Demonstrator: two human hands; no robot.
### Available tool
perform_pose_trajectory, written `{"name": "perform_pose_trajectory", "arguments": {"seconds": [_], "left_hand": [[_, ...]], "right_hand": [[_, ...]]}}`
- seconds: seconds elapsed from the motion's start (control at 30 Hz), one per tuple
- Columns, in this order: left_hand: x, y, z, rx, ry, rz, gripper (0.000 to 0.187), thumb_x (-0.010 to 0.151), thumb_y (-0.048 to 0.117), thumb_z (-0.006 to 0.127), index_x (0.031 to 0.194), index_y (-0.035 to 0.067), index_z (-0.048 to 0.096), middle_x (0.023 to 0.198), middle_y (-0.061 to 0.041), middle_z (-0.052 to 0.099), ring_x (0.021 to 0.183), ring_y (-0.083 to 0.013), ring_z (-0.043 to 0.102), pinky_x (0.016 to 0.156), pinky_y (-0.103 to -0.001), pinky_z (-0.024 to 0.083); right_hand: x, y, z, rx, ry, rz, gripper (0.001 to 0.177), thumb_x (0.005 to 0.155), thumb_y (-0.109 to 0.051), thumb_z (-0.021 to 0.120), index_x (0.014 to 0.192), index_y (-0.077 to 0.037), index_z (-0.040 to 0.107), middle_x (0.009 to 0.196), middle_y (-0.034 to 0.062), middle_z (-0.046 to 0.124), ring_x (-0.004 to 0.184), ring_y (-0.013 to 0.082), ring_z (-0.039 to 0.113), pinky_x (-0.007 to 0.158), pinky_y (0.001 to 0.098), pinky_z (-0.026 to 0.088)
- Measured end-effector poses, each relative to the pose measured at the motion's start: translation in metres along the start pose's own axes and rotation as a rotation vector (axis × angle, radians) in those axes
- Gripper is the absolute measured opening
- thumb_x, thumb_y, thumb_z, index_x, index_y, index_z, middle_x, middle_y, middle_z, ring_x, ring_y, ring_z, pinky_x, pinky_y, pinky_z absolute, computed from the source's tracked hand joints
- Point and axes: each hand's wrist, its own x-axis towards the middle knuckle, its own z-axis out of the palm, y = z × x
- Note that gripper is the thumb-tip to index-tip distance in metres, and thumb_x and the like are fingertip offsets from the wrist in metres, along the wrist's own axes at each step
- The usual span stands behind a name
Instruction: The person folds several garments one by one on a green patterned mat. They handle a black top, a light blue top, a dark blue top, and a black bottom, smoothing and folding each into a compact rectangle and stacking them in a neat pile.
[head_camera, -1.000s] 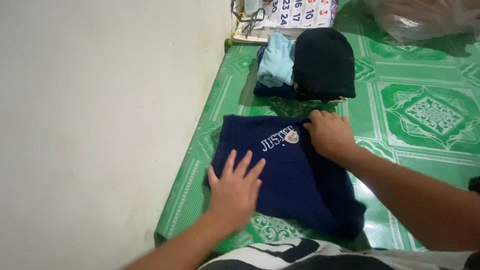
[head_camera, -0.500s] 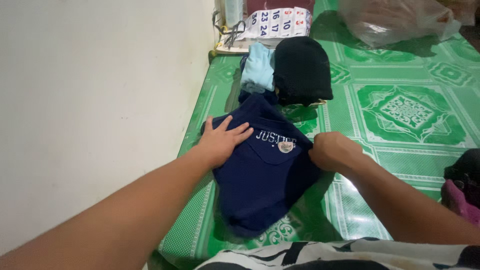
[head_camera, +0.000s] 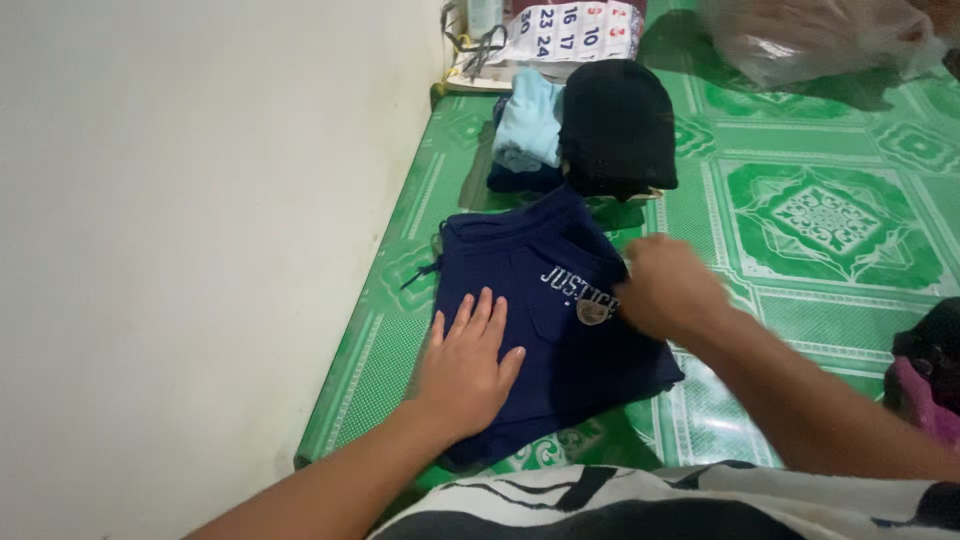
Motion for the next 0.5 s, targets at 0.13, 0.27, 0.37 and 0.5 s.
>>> {"name": "perform_pose_trajectory", "arguments": {"seconds": [0.13, 0.27, 0.37, 0.5], "left_hand": [[0.001, 0.023, 0.016, 0.161, 0.060, 0.013, 0.064, 0.100, 0.030, 0.053, 0.148, -0.011, 0.040, 0.158, -0.032, 0.037, 0.148, -0.0447, 0.034, 0.121, -0.060, 0.023], [-0.020, 0.028, 0.008, -0.083, 0.124, 0.071, 0.073, 0.098, 0.036, 0.058, 0.144, -0.018, 0.041, 0.155, -0.036, 0.037, 0.146, -0.0488, 0.033, 0.119, -0.060, 0.022], [-0.042, 0.013, -0.019, -0.119, 0.027, 0.380, 0.095, 0.086, 0.054, 0.070, 0.139, -0.020, 0.042, 0.149, -0.039, 0.036, 0.142, -0.0513, 0.031, 0.114, -0.062, 0.020], [-0.052, 0.006, -0.039, -0.257, -0.047, 0.437, 0.060, 0.084, 0.038, 0.075, 0.129, -0.001, 0.063, 0.144, -0.023, 0.055, 0.141, -0.0401, 0.045, 0.116, -0.060, 0.024]], "right_hand": [[-0.009, -0.023, 0.052, 0.042, 0.254, -0.643, 0.052, 0.091, -0.025, 0.062, 0.139, -0.006, 0.055, 0.154, 0.0201, 0.047, 0.142, 0.0397, 0.041, 0.116, 0.0529, 0.034], [-0.017, -0.031, 0.085, -0.041, 0.195, -0.631, 0.059, 0.100, -0.038, 0.047, 0.152, -0.011, 0.040, 0.163, 0.0152, 0.034, 0.150, 0.0382, 0.025, 0.117, 0.0566, 0.021], [-0.022, -0.023, 0.088, -0.038, 0.216, -0.588, 0.061, 0.101, -0.043, 0.044, 0.154, -0.014, 0.038, 0.162, 0.0123, 0.033, 0.150, 0.0350, 0.024, 0.118, 0.0551, 0.019], [-0.023, -0.025, 0.080, -0.027, 0.206, -0.567, 0.061, 0.100, -0.044, 0.048, 0.152, -0.015, 0.040, 0.161, 0.0123, 0.033, 0.150, 0.0343, 0.024, 0.117, 0.0558, 0.018]]}}
